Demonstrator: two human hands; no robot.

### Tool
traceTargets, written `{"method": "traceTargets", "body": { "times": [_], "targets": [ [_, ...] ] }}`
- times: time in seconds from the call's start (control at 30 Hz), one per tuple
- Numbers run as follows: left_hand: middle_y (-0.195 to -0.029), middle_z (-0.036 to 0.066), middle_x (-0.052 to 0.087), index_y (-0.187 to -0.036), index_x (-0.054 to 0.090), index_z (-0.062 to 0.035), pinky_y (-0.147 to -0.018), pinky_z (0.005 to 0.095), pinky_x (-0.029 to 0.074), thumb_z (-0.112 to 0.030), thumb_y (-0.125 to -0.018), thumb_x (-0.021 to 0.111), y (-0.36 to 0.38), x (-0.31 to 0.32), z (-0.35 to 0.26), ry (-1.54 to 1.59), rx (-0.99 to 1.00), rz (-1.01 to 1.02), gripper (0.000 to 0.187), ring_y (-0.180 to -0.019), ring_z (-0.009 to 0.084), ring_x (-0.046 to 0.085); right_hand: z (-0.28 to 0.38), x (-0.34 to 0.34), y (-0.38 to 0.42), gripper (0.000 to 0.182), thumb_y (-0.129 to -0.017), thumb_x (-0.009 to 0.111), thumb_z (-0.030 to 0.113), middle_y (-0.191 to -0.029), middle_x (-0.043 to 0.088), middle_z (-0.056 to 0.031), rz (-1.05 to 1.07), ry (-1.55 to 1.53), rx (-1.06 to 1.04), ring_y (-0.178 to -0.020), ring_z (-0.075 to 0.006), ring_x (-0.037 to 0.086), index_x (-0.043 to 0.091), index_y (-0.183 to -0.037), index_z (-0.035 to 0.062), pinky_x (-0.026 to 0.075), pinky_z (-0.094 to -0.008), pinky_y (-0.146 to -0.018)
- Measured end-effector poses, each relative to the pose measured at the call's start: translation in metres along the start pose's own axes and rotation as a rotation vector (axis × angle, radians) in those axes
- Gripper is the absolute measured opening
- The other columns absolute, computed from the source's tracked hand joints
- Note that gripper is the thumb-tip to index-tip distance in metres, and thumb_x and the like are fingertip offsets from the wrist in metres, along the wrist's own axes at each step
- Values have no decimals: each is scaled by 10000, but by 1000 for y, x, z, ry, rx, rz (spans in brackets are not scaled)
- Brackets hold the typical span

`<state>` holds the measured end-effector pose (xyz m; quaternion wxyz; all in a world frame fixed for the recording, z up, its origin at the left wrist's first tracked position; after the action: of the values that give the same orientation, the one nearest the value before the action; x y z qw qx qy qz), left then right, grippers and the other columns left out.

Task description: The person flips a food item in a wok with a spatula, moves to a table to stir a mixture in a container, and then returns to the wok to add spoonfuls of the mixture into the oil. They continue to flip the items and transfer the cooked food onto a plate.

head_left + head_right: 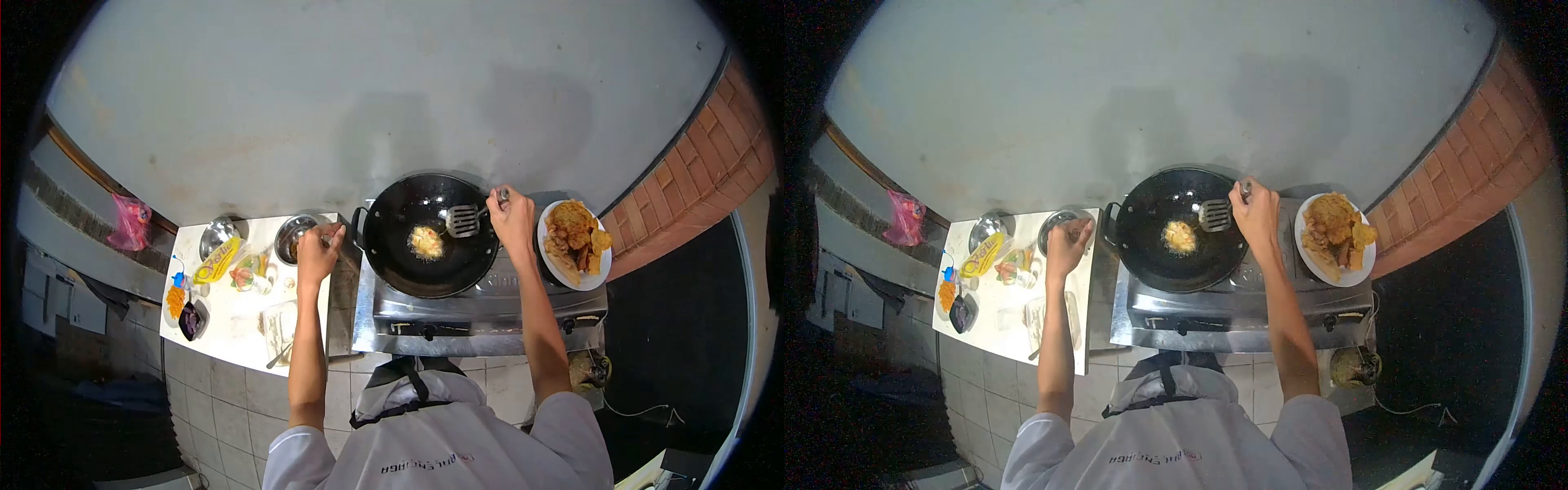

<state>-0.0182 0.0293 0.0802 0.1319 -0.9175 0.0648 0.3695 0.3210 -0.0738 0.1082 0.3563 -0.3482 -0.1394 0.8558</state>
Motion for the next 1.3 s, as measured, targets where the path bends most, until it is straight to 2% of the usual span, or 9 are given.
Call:
{"method": "traceTargets", "body": {
  "times": [0.07,0.2,0.27,0.4,0.47,0.6,0.9,1.13,1.3],
  "targets": [
    [-848,144,695,-940,706,-5,-619,328,486,-233,-823,687,-4,11,2,12,91,-85,256,-619,245,634,5,-6,0,223,-817,606,150,-570,530,-203,-19,4,-38,-559,-414,548,547,-688,-23,415,-425,-516],
    [-828,128,691,-953,706,-12,-615,333,483,-232,-820,689,-3,26,-5,-26,43,-68,257,-607,241,627,3,-3,-1,211,-807,612,147,-576,535,-210,81,49,-45,-575,-412,558,555,-688,-19,424,-426,-525],
    [-745,132,672,-967,699,2,-617,314,478,-205,-830,685,4,32,-6,-31,28,-73,249,-629,190,627,-2,1,0,195,-799,614,146,-595,556,-212,104,37,-58,-592,-420,567,575,-700,-18,435,-438,-544],
    [-753,133,668,-980,697,-10,-603,311,469,-180,-820,689,12,39,-6,-66,33,-100,235,-623,188,620,-6,10,-1,186,-784,614,143,-635,584,-218,189,47,-32,-641,-428,586,600,-721,-31,461,-451,-590],
    [-808,132,675,-995,698,-33,-626,366,480,-204,-821,687,18,39,-2,-72,57,-120,244,-593,258,622,-3,12,2,189,-784,615,145,-640,585,-220,212,42,-8,-649,-427,587,600,-721,-32,462,-450,-598],
    [-795,130,667,-1003,695,-27,-601,360,471,-187,-819,690,22,36,-1,-70,79,-176,244,-567,249,606,-7,20,-1,192,-789,614,149,-656,587,-224,246,61,2,-676,-425,590,600,-726,-32,460,-447,-611],
    [-744,110,653,-972,694,-1,-526,291,421,-137,-827,683,58,26,-4,40,-42,-216,199,-527,137,516,-19,42,4,260,-792,636,160,-560,554,-209,247,-65,46,-556,-398,579,564,-635,-34,444,-411,-530],
    [-766,88,675,-986,688,13,-488,258,395,-142,-848,672,85,18,3,182,-52,-240,209,-539,96,508,-28,50,8,253,-785,629,142,-567,557,-212,248,-145,67,-559,-395,583,557,-634,-48,438,-420,-530],
    [-767,65,674,-1018,689,2,-460,238,353,-186,-863,666,94,6,-1,176,-84,-241,244,-533,71,492,-8,32,9,235,-795,605,136,-590,563,-225,196,-12,-22,-585,-408,588,568,-665,-56,437,-436,-546]
  ]
}}
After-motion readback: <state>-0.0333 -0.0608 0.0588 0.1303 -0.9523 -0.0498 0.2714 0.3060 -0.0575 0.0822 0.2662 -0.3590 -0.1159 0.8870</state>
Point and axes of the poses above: each hand's wrist, its own y-axis away from the middle knuckle, its own x-axis out of the palm, z = x × y, the point moved 4 cm from there along -y, towards the middle knuckle
